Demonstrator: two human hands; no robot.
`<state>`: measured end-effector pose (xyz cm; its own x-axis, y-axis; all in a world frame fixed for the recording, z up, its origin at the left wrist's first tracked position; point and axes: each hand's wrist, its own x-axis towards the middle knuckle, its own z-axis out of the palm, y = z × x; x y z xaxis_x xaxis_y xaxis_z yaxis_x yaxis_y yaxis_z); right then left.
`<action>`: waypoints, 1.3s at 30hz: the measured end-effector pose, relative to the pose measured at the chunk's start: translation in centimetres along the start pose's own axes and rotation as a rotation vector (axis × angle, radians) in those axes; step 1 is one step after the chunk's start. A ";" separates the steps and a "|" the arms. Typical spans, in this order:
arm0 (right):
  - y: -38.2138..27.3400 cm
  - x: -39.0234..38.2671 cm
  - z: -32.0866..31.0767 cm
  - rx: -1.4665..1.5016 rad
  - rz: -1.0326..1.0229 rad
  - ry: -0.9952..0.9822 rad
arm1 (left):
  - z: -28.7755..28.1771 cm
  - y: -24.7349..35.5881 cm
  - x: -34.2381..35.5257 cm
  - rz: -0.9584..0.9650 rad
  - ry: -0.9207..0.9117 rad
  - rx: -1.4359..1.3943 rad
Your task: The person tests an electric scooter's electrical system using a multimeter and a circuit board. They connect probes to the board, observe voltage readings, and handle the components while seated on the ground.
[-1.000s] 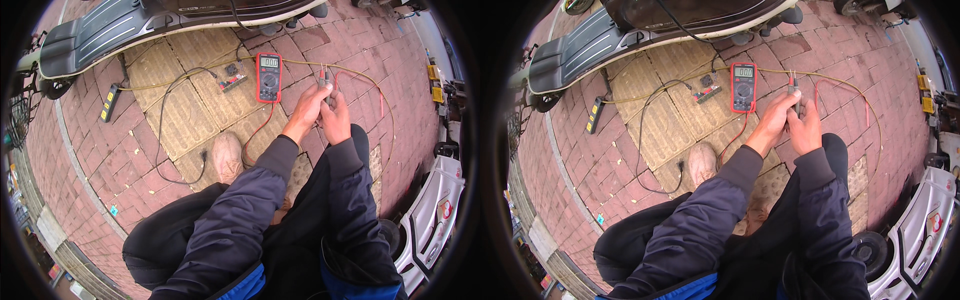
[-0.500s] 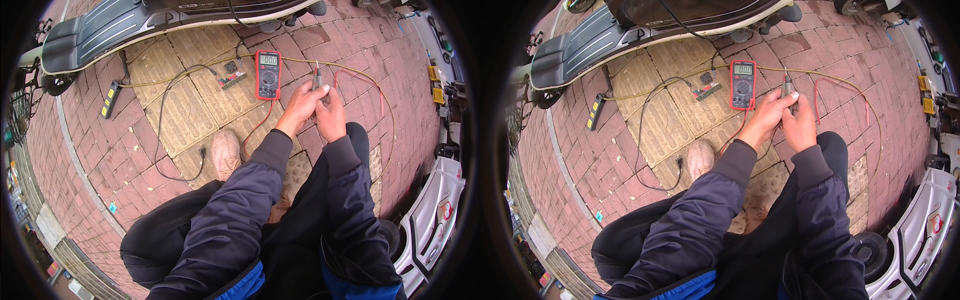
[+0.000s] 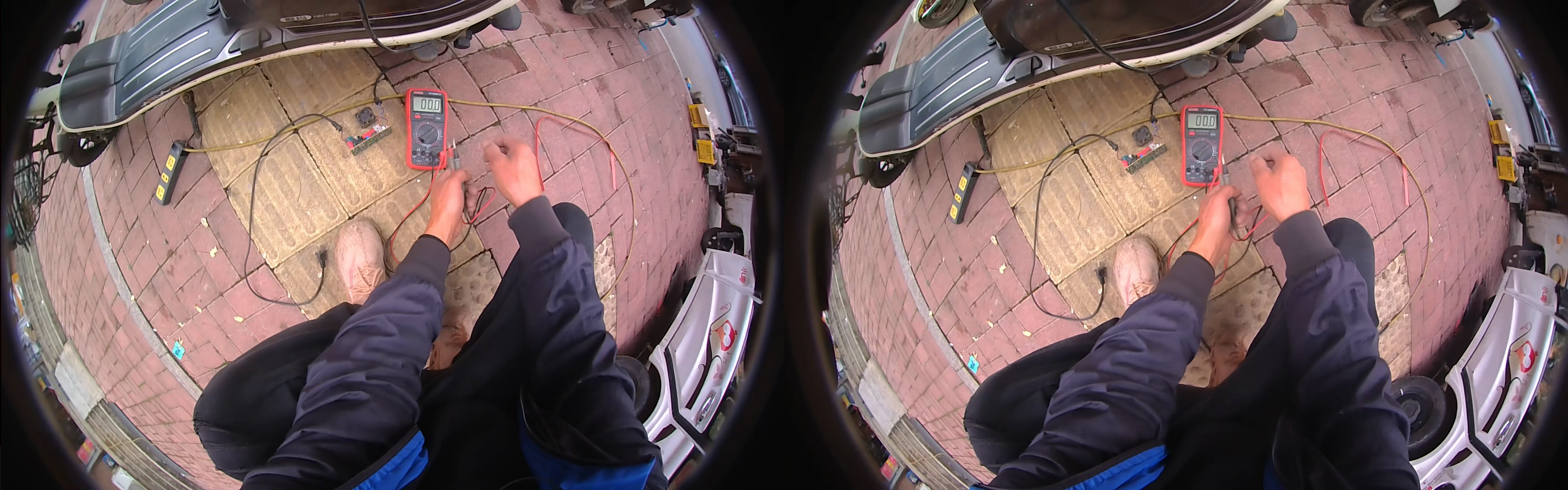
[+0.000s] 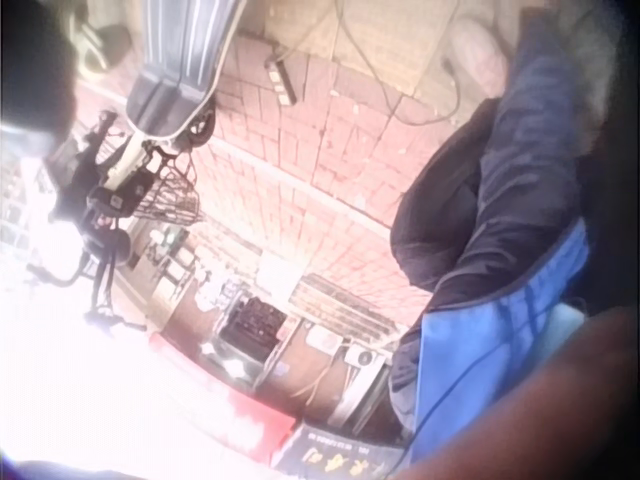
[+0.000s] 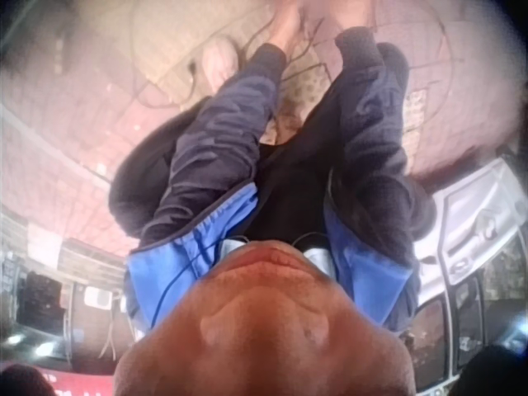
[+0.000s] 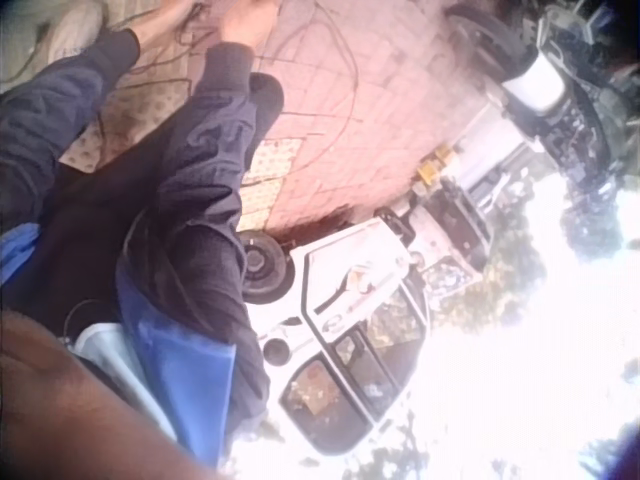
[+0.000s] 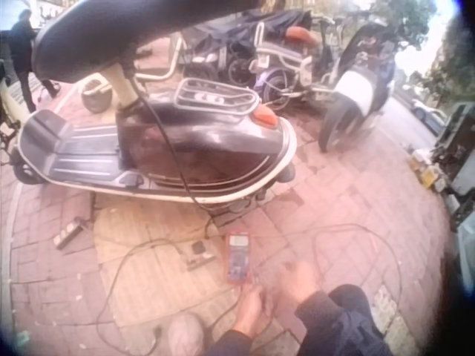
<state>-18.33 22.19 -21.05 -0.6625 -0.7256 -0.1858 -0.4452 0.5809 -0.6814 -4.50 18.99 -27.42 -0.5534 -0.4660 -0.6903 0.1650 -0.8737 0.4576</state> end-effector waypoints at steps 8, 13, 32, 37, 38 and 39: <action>0.0 5.6 9.5 -0.211 0.050 -0.192 | -3.4 -1.7 -1.0 0.043 0.238 -0.102; 0.7 6.3 11.9 -0.330 0.017 -0.248 | -4.1 -0.5 -1.1 0.053 0.254 -0.106; 7.7 10.6 17.8 -0.514 -0.057 -0.323 | -4.8 0.0 -0.1 0.052 0.258 -0.055; 6.9 9.6 17.2 -0.542 -0.082 -0.284 | -4.5 0.4 -0.2 0.040 0.268 -0.056; 6.7 9.5 17.0 -0.540 -0.096 -0.288 | -4.4 0.5 -0.3 0.037 0.264 -0.045; 6.6 9.4 16.9 -0.526 -0.119 -0.271 | -4.4 0.6 -0.4 0.034 0.259 -0.033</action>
<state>-17.36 12.95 -39.24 -0.4436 -0.8246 -0.3509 -0.7907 0.5445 -0.2798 -0.64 18.07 -29.33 -0.3206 -0.5116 -0.7972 0.2091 -0.8590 0.4672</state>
